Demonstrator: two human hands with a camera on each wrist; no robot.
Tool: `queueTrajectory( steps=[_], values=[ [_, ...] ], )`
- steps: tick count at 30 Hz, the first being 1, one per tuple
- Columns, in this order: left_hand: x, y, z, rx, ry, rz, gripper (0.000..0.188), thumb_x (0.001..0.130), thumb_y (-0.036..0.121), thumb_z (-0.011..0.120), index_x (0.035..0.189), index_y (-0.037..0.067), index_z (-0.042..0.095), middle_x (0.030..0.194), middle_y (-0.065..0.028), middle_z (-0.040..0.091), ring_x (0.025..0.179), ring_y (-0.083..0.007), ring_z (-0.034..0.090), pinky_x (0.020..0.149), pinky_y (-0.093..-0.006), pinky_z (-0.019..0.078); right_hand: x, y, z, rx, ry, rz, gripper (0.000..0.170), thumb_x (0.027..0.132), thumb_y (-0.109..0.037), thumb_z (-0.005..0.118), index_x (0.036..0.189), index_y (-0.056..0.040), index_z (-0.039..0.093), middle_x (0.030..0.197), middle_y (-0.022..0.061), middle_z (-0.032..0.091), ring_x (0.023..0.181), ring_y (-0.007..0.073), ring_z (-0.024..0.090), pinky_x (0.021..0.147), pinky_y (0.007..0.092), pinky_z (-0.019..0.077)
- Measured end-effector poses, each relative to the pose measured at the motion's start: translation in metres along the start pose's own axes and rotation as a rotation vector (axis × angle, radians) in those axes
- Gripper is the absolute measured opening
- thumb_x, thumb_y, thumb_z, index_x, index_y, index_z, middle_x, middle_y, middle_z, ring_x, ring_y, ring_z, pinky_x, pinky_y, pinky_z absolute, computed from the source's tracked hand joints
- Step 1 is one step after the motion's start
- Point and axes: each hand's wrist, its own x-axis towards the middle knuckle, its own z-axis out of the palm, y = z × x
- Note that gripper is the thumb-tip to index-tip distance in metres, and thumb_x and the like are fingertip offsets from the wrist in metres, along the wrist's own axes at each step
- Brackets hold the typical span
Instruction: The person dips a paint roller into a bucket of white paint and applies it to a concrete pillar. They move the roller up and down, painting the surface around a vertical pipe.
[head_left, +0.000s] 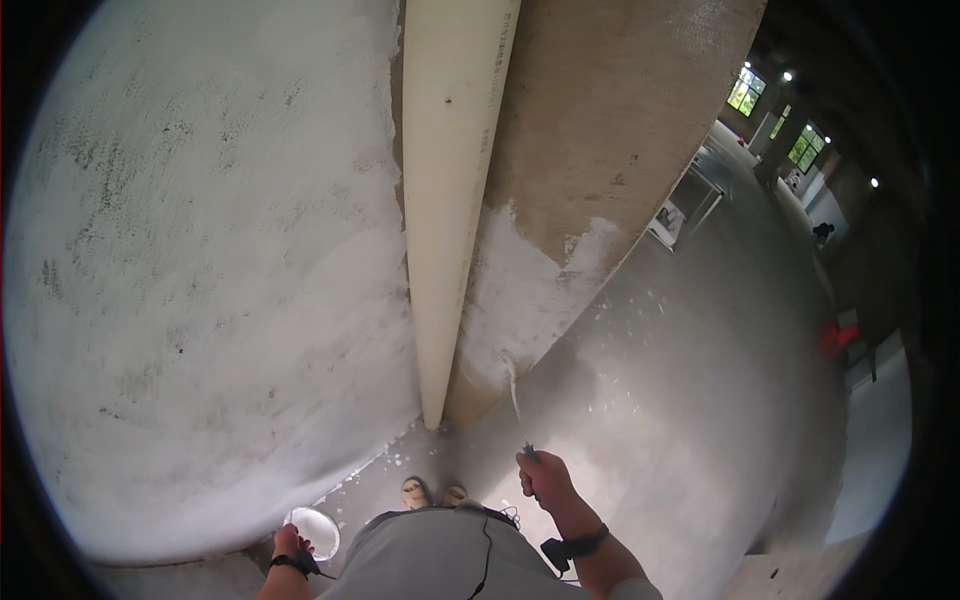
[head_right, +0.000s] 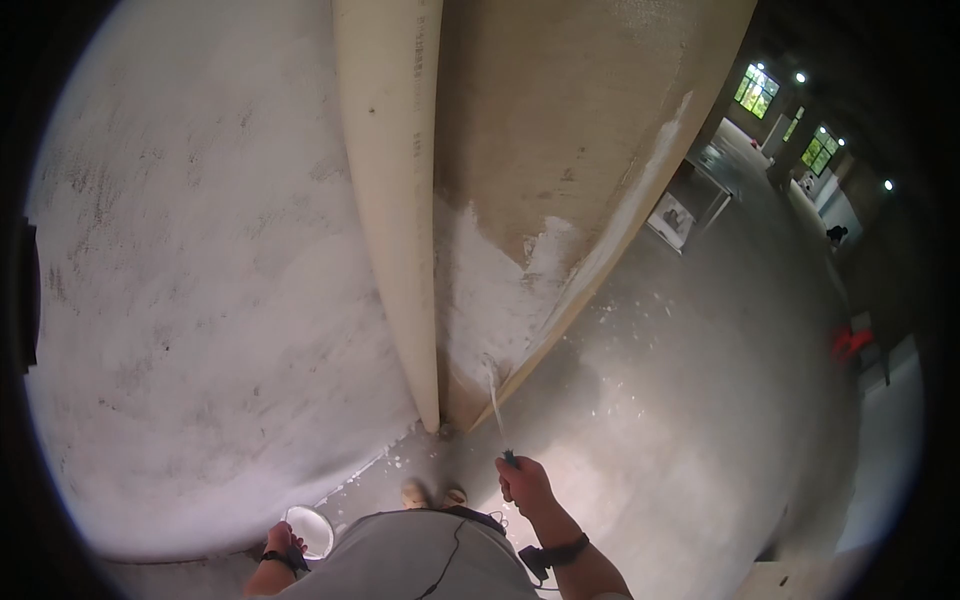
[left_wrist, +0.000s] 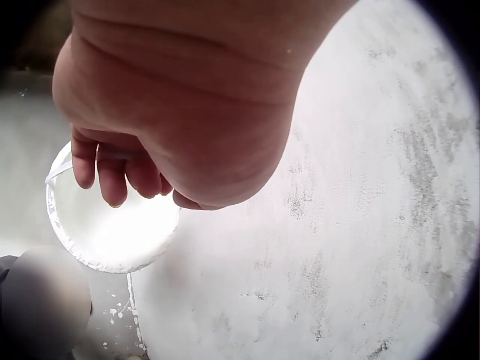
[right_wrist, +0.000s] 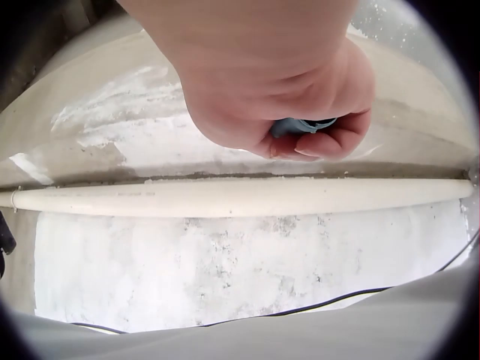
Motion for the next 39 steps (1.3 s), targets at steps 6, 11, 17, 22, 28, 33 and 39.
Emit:
queueTrajectory(
  steps=[6, 11, 17, 22, 28, 33, 39],
  values=[
    [-0.019, -0.017, -0.012, -0.138, 0.088, 0.006, 0.006, 0.081, 0.017, 0.042, 0.084, 0.012, 0.044, 0.065, -0.0060, 0.039, 0.057, -0.0244, 0.046, 0.056, -0.0479, 0.0432, 0.043, -0.008, 0.032, 0.039, -0.110, -0.036, 0.028, 0.090, -0.020, 0.060, 0.069, -0.0054, 0.049, 0.055, 0.0029, 0.047, 0.043, 0.0119, 0.043, 0.041, 0.0279, 0.0338],
    [-0.007, -0.055, -0.025, -0.244, 0.103, -0.034, 0.007, 0.080, 0.019, 0.044, 0.085, 0.014, 0.044, 0.069, -0.0060, 0.039, 0.065, -0.0256, 0.046, 0.063, -0.0525, 0.0429, 0.062, -0.040, 0.070, 0.196, -0.234, -0.043, 0.023, 0.089, -0.017, 0.058, 0.072, -0.0061, 0.048, 0.060, 0.0020, 0.047, 0.047, 0.0117, 0.044, 0.044, 0.0280, 0.0345],
    [-0.053, -0.073, -0.029, -0.341, 0.181, -0.001, 0.007, 0.080, 0.020, 0.045, 0.082, 0.014, 0.046, 0.064, -0.0041, 0.038, 0.052, -0.0193, 0.039, 0.055, -0.0474, 0.0433, 0.076, -0.067, 0.090, 0.237, -0.366, 0.013, 0.017, 0.089, -0.015, 0.056, 0.077, -0.0072, 0.046, 0.063, 0.0002, 0.044, 0.049, 0.0106, 0.042, 0.044, 0.0264, 0.0325],
    [-0.010, -0.106, -0.069, -0.255, 0.025, 0.052, 0.011, 0.080, 0.022, 0.045, 0.088, 0.015, 0.049, 0.072, -0.0020, 0.042, 0.060, -0.0184, 0.042, 0.063, -0.0457, 0.0439, 0.072, -0.066, 0.060, 0.262, -0.387, -0.009, 0.021, 0.089, -0.017, 0.058, 0.075, -0.0074, 0.047, 0.063, 0.0006, 0.046, 0.051, 0.0100, 0.043, 0.045, 0.0264, 0.0323],
    [-0.033, -0.112, -0.058, -0.470, 0.131, -0.061, 0.018, 0.081, 0.026, 0.045, 0.095, 0.016, 0.051, 0.082, -0.0001, 0.044, 0.074, -0.0188, 0.046, 0.075, -0.0460, 0.0415, 0.041, -0.058, 0.020, 0.202, -0.370, -0.076, 0.022, 0.091, -0.018, 0.058, 0.073, -0.0072, 0.049, 0.062, 0.0007, 0.047, 0.051, 0.0099, 0.043, 0.046, 0.0263, 0.0337],
    [-0.043, -0.131, -0.044, -0.576, 0.211, -0.062, 0.025, 0.081, 0.033, 0.046, 0.100, 0.017, 0.051, 0.090, 0.0009, 0.045, 0.089, -0.0198, 0.047, 0.085, -0.0459, 0.0367, 0.036, -0.037, -0.008, 0.131, -0.391, -0.100, 0.019, 0.092, -0.016, 0.056, 0.076, -0.0063, 0.051, 0.062, 0.0007, 0.048, 0.051, 0.0097, 0.045, 0.047, 0.0254, 0.0360],
    [-0.052, -0.124, -0.038, -0.554, 0.183, -0.008, 0.025, 0.082, 0.036, 0.049, 0.097, 0.016, 0.047, 0.091, 0.0020, 0.045, 0.090, -0.0192, 0.048, 0.085, -0.0447, 0.0371, 0.010, -0.034, -0.021, 0.043, -0.437, -0.264, 0.018, 0.095, -0.017, 0.053, 0.082, -0.0055, 0.051, 0.064, 0.0015, 0.051, 0.052, 0.0097, 0.047, 0.048, 0.0250, 0.0379]
  ],
)
